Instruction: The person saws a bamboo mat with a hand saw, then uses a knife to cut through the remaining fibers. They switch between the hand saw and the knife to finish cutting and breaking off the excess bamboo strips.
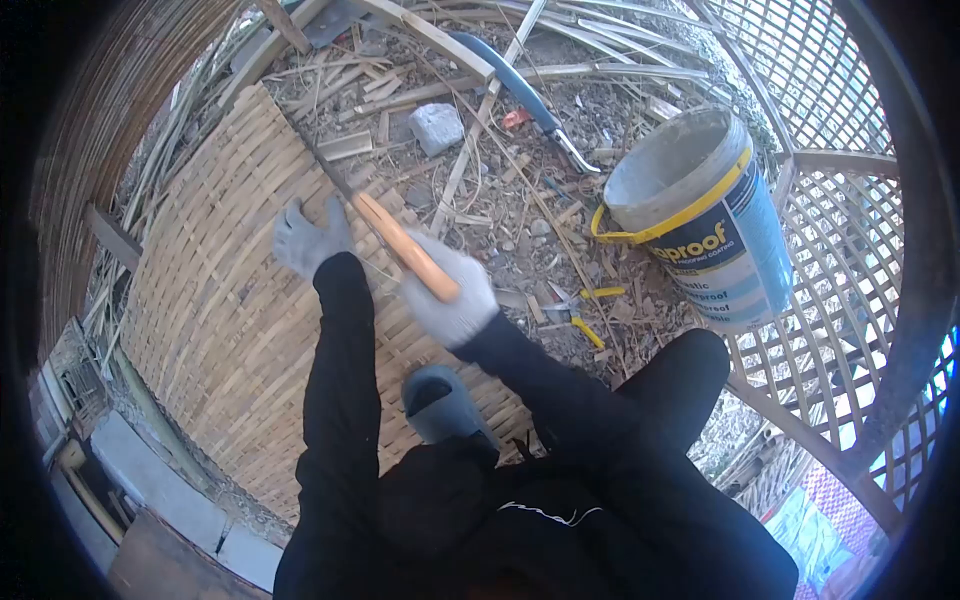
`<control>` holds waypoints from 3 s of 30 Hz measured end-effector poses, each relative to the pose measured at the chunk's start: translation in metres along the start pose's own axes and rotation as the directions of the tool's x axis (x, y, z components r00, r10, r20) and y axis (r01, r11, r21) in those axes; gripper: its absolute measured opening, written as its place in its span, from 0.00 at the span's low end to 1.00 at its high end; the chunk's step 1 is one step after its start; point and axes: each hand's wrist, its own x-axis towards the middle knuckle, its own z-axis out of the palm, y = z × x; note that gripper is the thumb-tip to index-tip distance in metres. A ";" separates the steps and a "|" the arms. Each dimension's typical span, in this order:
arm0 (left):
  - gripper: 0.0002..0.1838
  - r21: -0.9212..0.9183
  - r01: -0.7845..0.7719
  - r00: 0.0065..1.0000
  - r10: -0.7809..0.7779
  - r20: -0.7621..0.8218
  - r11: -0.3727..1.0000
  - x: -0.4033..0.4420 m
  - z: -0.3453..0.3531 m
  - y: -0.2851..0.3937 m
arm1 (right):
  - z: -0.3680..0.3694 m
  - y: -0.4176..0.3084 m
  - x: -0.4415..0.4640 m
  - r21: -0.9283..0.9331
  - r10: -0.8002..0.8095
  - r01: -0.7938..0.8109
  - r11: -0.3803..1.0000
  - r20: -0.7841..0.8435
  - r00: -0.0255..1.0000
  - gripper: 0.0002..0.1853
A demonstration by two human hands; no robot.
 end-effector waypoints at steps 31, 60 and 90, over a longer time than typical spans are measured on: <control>0.29 0.050 -0.083 0.991 0.087 -0.102 0.995 -0.001 0.005 -0.005 | -0.189 -0.109 -0.059 -0.468 -0.163 0.154 0.870 0.023 0.986 0.26; 0.25 -0.153 -0.233 0.884 0.275 0.378 0.960 0.037 0.034 0.062 | -0.251 -0.075 -0.090 -0.712 0.025 0.145 0.687 0.223 0.975 0.39; 0.42 0.075 -0.497 0.619 0.293 0.729 0.864 0.116 0.051 0.062 | -0.262 -0.054 -0.095 -0.661 0.078 0.093 0.744 0.225 0.971 0.37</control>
